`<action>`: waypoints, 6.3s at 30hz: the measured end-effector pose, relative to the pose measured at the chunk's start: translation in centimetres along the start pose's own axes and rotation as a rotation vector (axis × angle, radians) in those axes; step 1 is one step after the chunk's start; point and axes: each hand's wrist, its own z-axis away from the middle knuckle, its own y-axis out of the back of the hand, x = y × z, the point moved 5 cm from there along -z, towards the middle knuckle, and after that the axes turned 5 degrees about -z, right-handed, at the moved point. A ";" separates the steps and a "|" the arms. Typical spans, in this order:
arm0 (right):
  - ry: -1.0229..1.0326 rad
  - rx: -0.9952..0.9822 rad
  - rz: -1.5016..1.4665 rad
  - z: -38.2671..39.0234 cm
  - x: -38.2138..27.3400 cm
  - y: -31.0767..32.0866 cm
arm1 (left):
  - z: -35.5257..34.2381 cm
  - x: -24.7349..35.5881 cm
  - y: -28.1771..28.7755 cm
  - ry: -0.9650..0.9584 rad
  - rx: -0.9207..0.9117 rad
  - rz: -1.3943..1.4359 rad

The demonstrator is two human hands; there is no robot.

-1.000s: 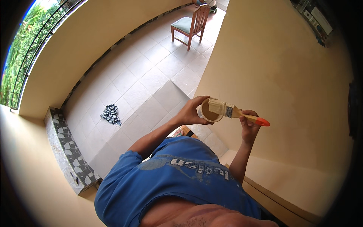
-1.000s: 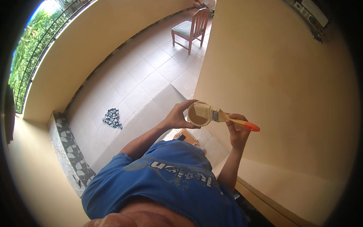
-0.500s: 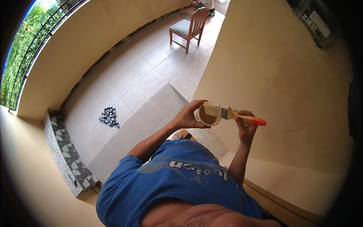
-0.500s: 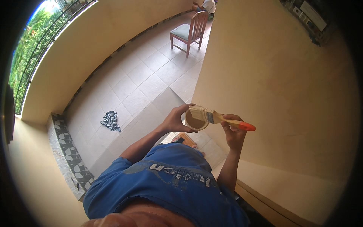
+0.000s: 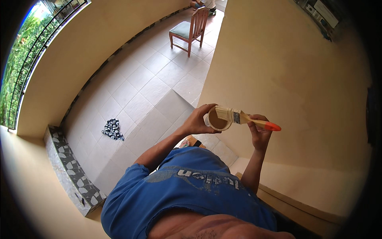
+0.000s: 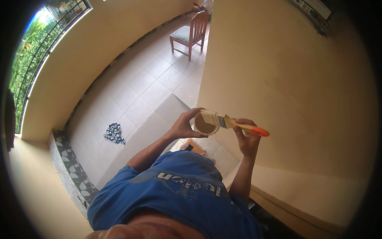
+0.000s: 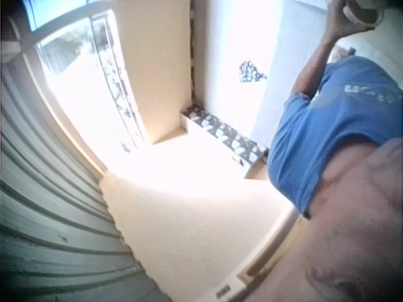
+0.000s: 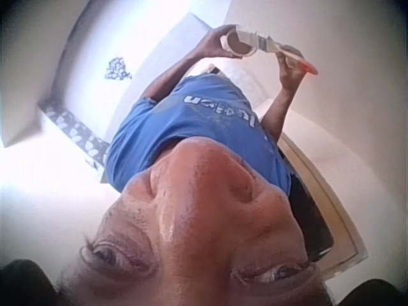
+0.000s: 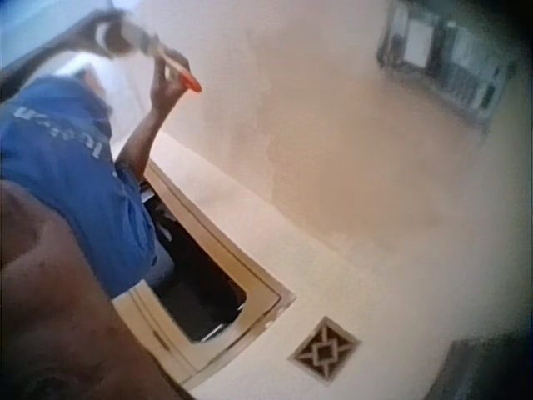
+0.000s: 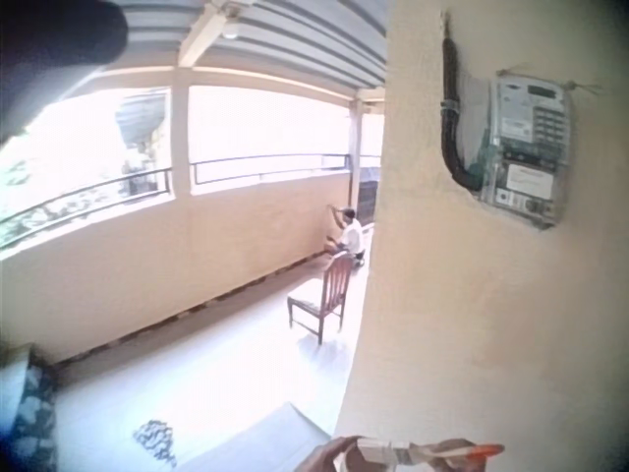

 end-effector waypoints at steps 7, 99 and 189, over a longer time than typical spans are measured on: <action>-0.010 0.015 0.095 0.2 -1.4 -0.9 | -1.0 1.3 0.7 -0.040 -0.011 0.016; 0.091 0.437 0.486 3.7 -8.3 -6.7 | -7.2 4.0 1.8 -0.153 -0.363 0.123; 0.115 0.515 0.386 3.3 -8.9 -7.7 | -7.5 4.2 2.7 -0.204 -0.333 0.130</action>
